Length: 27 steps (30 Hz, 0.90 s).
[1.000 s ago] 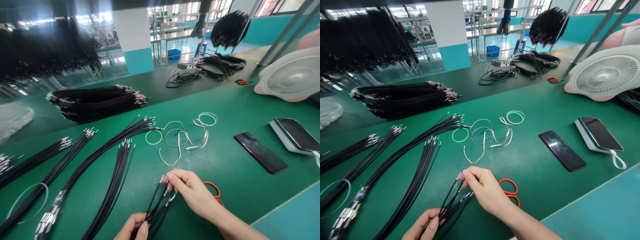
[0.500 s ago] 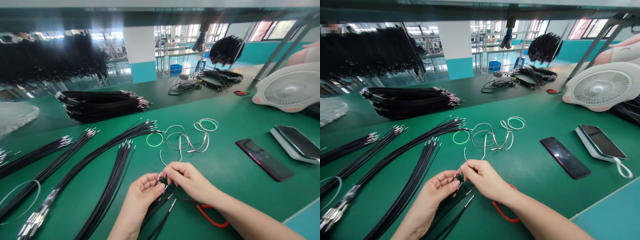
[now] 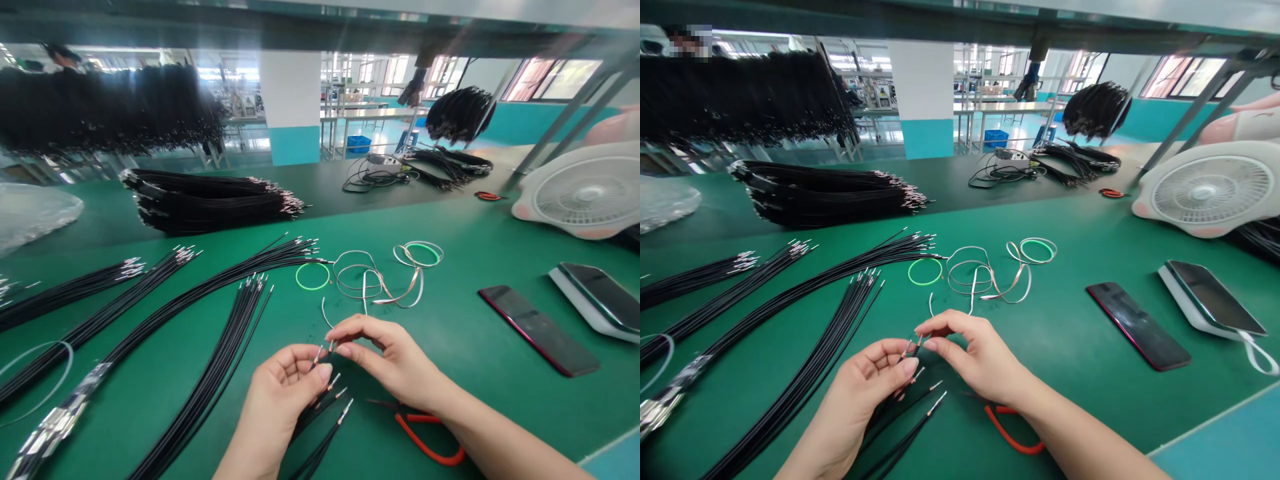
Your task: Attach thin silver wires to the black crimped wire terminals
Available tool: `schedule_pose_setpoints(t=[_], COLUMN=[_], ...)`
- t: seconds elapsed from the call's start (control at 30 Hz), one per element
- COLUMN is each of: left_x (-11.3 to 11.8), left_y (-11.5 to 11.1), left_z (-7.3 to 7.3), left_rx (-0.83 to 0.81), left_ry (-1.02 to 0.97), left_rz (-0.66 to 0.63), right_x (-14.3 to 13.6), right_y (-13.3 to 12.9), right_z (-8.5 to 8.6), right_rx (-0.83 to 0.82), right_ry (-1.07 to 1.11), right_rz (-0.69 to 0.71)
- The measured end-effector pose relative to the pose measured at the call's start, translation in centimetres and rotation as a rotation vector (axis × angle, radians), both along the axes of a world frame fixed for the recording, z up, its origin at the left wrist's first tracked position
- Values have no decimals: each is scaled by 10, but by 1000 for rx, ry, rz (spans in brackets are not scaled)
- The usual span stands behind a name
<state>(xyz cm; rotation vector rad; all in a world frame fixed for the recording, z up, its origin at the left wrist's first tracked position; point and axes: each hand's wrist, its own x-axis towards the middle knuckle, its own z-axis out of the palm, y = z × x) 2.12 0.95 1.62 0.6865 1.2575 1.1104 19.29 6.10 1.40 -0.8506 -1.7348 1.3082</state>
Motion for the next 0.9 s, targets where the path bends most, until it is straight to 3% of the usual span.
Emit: schedule_pose_setpoints(t=[0.13,0.27,0.67,0.9], left_x=[1,2,-3,1], left_y=[0,-2,-2,-4], left_z=[0,0,-4,-6], left_rx=[10,33,11,175], left_ry=[7,34,110,225], left_rz=[5,18,-60,7], right_x=[-5,-7,-9,-12], right_y=[-1,-2,-3,-8], right_z=[-5,-7,-4,-8], right_rx=[-239,-350,-401,-344], right_ry=[162,232,258,123], right_rz=[13,-3,5,-6])
